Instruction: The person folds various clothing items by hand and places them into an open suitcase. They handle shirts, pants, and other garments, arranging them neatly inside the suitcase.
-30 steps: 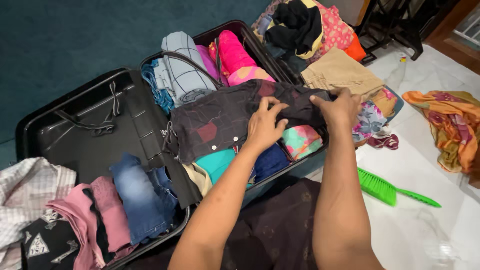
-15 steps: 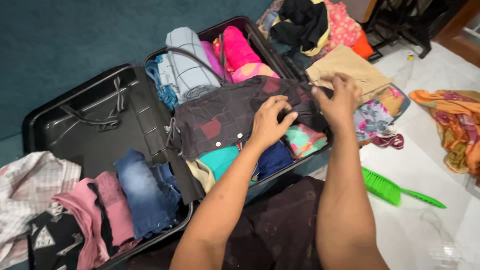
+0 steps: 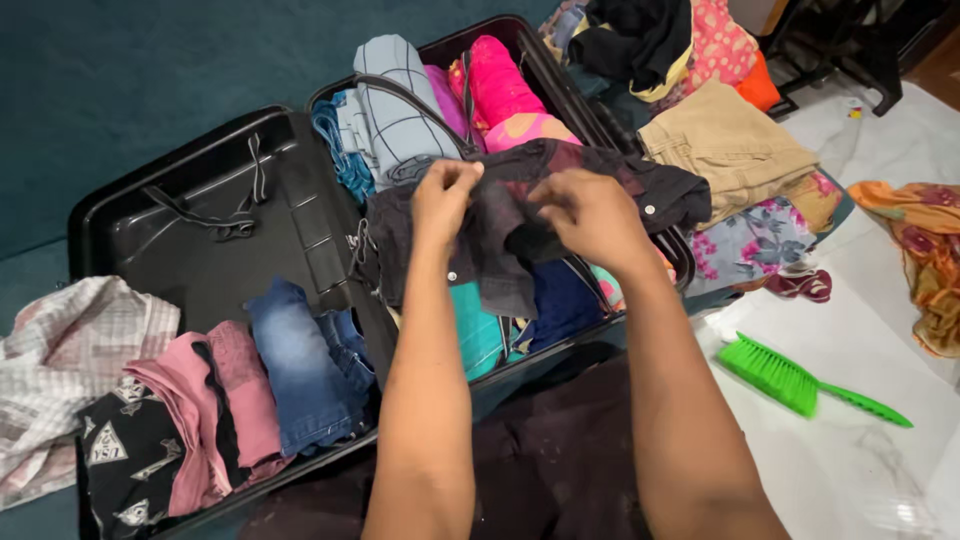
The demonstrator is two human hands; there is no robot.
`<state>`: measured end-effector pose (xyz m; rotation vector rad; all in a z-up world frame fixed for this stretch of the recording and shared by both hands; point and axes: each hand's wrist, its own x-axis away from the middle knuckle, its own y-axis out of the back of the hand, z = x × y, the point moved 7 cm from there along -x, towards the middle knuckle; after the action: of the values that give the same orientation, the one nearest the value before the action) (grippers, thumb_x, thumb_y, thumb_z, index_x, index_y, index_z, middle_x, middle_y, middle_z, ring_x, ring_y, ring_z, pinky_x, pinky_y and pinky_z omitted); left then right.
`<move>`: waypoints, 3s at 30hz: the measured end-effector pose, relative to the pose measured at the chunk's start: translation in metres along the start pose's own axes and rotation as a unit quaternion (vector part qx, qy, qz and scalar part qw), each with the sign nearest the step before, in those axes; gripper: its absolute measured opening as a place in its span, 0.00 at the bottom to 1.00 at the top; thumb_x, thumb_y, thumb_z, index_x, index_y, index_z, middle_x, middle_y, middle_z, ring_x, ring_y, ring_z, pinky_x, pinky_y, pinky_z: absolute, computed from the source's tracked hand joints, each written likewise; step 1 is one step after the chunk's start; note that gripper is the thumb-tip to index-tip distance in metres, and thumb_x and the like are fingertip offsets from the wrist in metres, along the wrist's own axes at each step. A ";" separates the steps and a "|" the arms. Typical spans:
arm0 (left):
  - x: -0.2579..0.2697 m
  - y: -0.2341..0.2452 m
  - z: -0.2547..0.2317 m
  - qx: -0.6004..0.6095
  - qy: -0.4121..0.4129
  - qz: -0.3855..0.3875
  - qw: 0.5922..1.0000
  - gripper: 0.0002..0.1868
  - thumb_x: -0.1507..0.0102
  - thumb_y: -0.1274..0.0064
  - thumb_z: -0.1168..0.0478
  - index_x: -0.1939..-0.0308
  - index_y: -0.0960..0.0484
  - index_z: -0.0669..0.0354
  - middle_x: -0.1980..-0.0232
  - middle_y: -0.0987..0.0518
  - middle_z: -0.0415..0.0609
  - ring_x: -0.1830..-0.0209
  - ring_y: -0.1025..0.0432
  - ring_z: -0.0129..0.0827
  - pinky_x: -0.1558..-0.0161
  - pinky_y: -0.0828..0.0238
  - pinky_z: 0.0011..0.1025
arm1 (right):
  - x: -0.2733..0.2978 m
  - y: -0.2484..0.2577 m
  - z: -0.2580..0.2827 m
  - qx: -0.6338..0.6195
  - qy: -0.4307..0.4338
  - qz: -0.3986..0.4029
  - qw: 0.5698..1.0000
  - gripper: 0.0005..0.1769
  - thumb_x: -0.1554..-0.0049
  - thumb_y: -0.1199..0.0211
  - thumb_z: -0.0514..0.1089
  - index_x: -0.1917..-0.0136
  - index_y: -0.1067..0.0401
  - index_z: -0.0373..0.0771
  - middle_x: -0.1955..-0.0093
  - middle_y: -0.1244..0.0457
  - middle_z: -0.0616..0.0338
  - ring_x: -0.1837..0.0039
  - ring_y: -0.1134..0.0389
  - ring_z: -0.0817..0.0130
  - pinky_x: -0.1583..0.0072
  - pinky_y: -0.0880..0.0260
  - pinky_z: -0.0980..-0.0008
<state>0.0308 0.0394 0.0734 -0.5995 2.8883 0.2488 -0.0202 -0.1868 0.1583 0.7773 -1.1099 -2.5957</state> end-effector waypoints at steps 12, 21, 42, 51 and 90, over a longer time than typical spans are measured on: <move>0.039 -0.042 -0.019 -0.034 -0.092 0.466 0.879 0.29 0.47 0.30 0.46 0.57 0.18 0.68 0.57 0.18 0.51 0.58 0.25 0.30 0.53 0.28 0.32 | -0.004 0.004 -0.047 0.195 0.050 -0.086 0.976 0.31 0.57 0.35 0.35 0.39 0.25 0.48 0.30 0.37 0.57 0.28 0.42 0.48 0.36 0.40 0.45; 0.024 0.005 -0.049 0.357 -0.011 0.275 0.893 0.18 0.41 0.47 0.61 0.49 0.20 0.65 0.60 0.18 0.46 0.69 0.26 0.27 0.74 0.32 0.20 | -0.005 0.023 -0.097 0.057 -0.039 -0.144 0.987 0.15 0.47 0.35 0.51 0.46 0.21 0.52 0.36 0.30 0.69 0.29 0.35 0.60 0.30 0.35 0.56; 0.012 0.019 -0.005 -0.206 0.041 0.183 0.960 0.25 0.47 0.31 0.48 0.47 0.13 0.48 0.47 0.17 0.51 0.48 0.24 0.41 0.47 0.29 0.40 | 0.010 0.053 -0.078 0.185 -0.020 -0.353 0.917 0.19 0.44 0.41 0.34 0.42 0.20 0.47 0.46 0.29 0.54 0.44 0.31 0.50 0.42 0.31 0.54; -0.002 0.069 0.024 -0.416 0.148 -0.090 0.893 0.14 0.39 0.43 0.53 0.53 0.11 0.48 0.45 0.17 0.56 0.42 0.25 0.51 0.42 0.28 0.48 | 0.017 0.057 -0.108 0.204 -0.057 -0.348 0.913 0.24 0.52 0.43 0.30 0.48 0.18 0.48 0.49 0.29 0.54 0.41 0.33 0.49 0.38 0.33 0.54; 0.088 -0.133 -0.049 -0.465 -0.344 0.205 0.789 0.36 0.42 0.50 0.34 0.31 0.25 0.37 0.17 0.51 0.40 0.16 0.68 0.46 0.31 0.71 0.78 | 0.007 0.011 -0.074 0.033 0.058 0.007 0.998 0.32 0.56 0.21 0.54 0.46 0.24 0.31 0.27 0.43 0.42 0.29 0.41 0.47 0.34 0.39 0.55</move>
<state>-0.0016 -0.1242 0.0861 0.0721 1.9644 1.6135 0.0139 -0.2424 0.1206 0.9189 -1.1660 -2.4781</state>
